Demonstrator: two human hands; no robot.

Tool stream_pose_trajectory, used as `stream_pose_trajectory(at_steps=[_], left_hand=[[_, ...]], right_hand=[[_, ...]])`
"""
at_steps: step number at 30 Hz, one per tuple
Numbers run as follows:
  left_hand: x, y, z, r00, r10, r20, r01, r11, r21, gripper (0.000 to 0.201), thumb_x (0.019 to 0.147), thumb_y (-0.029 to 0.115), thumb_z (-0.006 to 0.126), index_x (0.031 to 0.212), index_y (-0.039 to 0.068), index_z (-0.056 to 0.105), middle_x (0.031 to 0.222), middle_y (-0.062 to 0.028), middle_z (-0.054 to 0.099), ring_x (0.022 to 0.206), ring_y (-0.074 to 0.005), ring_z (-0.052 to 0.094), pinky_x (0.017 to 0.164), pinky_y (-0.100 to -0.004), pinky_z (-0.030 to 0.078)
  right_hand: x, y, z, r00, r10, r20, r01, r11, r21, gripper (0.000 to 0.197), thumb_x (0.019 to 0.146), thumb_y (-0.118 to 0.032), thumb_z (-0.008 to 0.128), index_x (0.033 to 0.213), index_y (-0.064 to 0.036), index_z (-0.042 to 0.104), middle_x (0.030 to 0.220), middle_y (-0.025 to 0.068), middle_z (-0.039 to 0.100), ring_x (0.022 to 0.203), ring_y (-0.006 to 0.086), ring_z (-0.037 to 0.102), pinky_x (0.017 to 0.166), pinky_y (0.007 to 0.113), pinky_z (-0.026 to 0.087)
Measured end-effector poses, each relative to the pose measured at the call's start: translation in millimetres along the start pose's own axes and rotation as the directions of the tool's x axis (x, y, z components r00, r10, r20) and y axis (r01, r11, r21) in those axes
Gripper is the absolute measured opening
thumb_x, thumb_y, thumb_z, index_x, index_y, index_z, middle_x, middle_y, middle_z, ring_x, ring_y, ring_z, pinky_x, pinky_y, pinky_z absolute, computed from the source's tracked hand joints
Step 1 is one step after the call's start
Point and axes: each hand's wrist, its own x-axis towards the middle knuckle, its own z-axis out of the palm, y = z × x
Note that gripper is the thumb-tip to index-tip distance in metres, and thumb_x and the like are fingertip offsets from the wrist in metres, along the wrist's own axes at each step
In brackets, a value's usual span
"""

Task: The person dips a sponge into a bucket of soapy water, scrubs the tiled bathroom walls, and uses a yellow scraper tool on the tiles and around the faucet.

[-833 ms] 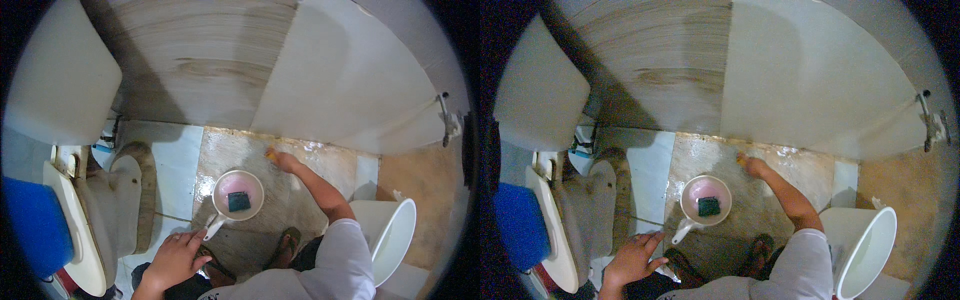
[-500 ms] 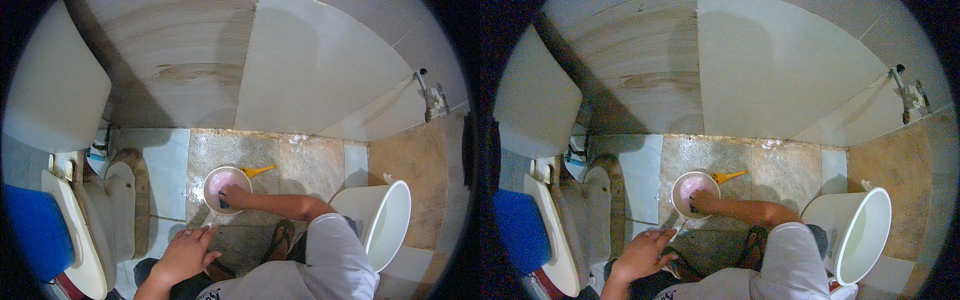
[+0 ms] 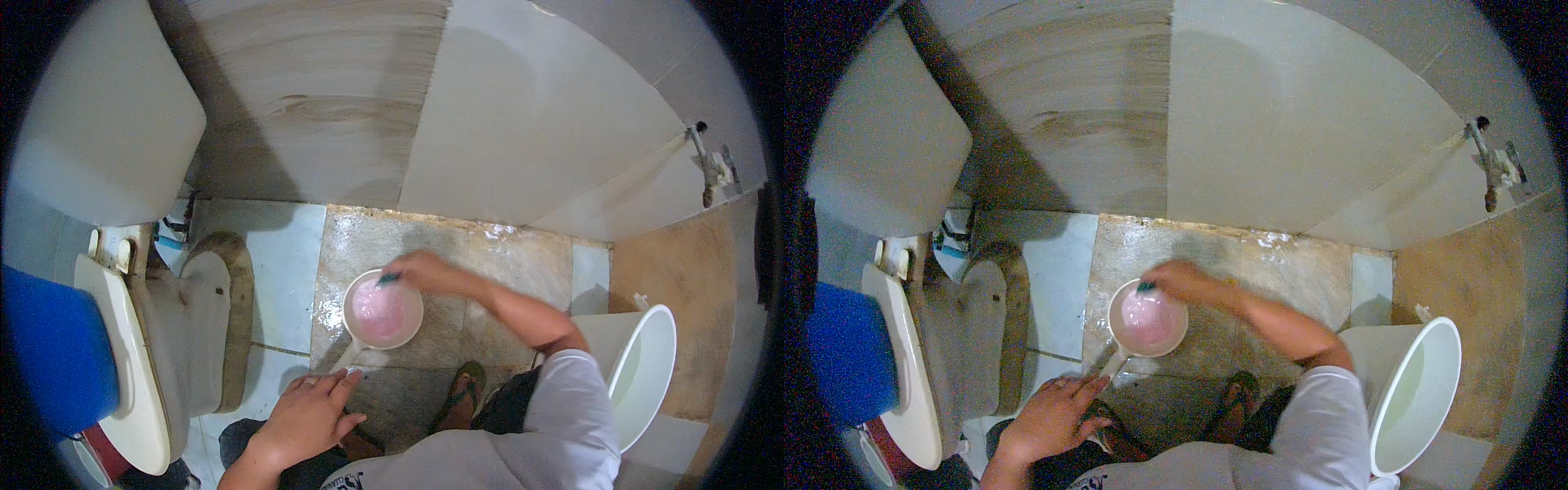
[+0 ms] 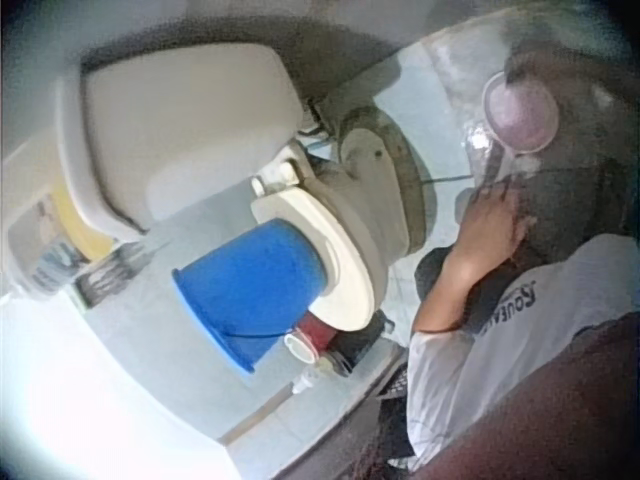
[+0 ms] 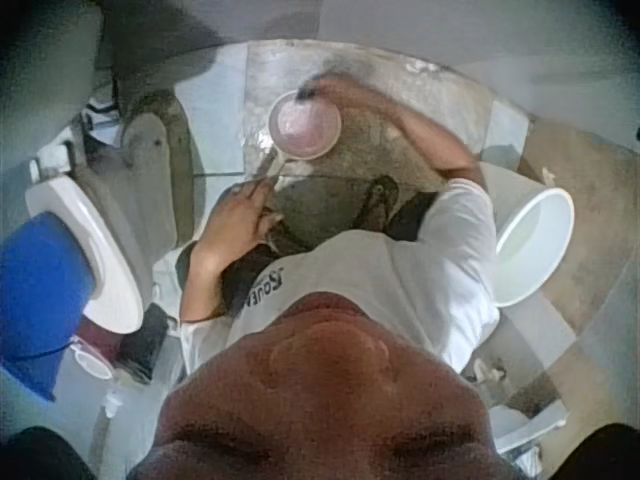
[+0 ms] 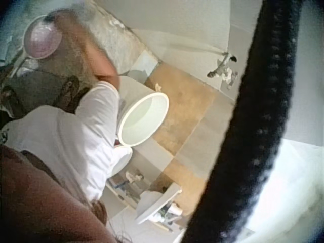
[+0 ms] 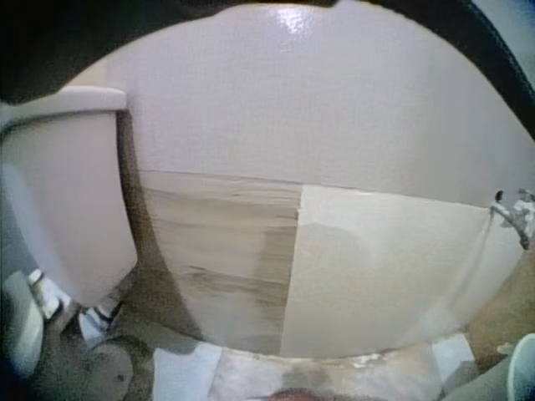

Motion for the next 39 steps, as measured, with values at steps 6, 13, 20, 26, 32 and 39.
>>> stream_pose_trajectory(at_steps=[6, 13, 20, 26, 32, 39], left_hand=[[-1, -4, 4, 0.998, -0.049, 0.042, 0.049, 0.999, -0.015, 0.053, 0.08, 0.035, 0.057, 0.12, 0.002, 0.043, 0.113, -0.02, 0.052, 0.1, -0.0373, 0.051, 0.088, -0.0427, 0.04], [5, 1, 4, 0.998, -0.061, 0.021, 0.062, 0.998, -0.031, 0.052, 0.08, 0.034, 0.056, 0.119, 0.001, 0.044, 0.111, -0.0206, 0.052, 0.1, -0.037, 0.051, 0.087, -0.0428, 0.04], [-9, 5, 7, 0.999, 0.033, 0.028, -0.034, 0.998, 0.045, 0.055, 0.082, 0.036, 0.052, 0.123, 0.0, 0.04, 0.114, -0.0201, 0.051, 0.101, -0.0356, 0.051, 0.089, -0.0434, 0.039], [-16, -5, 13, 0.998, -0.059, 0.022, 0.059, 0.998, 0.0, 0.057, 0.083, 0.038, 0.05, 0.124, 0.0, 0.038, 0.116, -0.0204, 0.05, 0.103, -0.0362, 0.05, 0.09, -0.043, 0.039], [-11, -1, 1, 1.0, -0.008, 0.026, 0.009, 1.0, -0.016, 0.059, 0.084, 0.039, 0.049, 0.127, 0.001, 0.036, 0.119, -0.0203, 0.048, 0.105, -0.0359, 0.049, 0.092, -0.0428, 0.037], [-12, -2, 6, 0.999, 0.026, 0.023, -0.026, 1.0, -0.014, 0.058, 0.084, 0.039, 0.048, 0.127, 0.002, 0.036, 0.121, -0.0197, 0.047, 0.106, -0.0372, 0.048, 0.093, -0.043, 0.036]], right_hand=[[-46, -124, -203, 0.649, -0.522, -0.554, -0.149, 0.626, -0.765, 0.046, 0.071, 0.002, 0.05, 0.116, -0.0068, 0.054, 0.127, 0.0114, 0.047, 0.12, 0.0269, 0.041, 0.098, 0.039, 0.034], [37, 61, -92, 0.824, -0.109, -0.556, -0.437, 0.501, -0.747, 0.06, 0.079, -0.009, 0.045, 0.135, -0.006, 0.026, 0.141, 0.0117, 0.027, 0.127, 0.0297, 0.03, 0.102, 0.049, 0.023], [58, 174, 19, 0.975, -0.127, -0.184, -0.099, 0.495, -0.863, 0.056, 0.076, -0.01, 0.046, 0.131, -0.0031, 0.034, 0.138, 0.0069, 0.031, 0.126, 0.0173, 0.03, 0.103, 0.038, 0.024], [44, 132, 6, 0.981, 0.074, -0.18, -0.193, 0.448, -0.873, 0.06, 0.08, -0.016, 0.047, 0.136, -0.007, 0.027, 0.145, -0.001, 0.015, 0.133, 0.0122, 0.014, 0.108, 0.034, 0.009], [49, 177, 14, 1.0, 0.024, -0.016, -0.021, 0.226, -0.974, 0.057, 0.08, -0.017, 0.042, 0.135, -0.0087, 0.03, 0.144, -0.0019, 0.019, 0.132, 0.0124, 0.019, 0.107, 0.036, 0.016], [51, 191, 26, 0.986, -0.033, -0.164, -0.145, 0.311, -0.939, 0.061, 0.079, -0.02, 0.048, 0.135, -0.0073, 0.028, 0.145, -0.0008, 0.018, 0.133, 0.0135, 0.012, 0.108, 0.036, 0.01]])
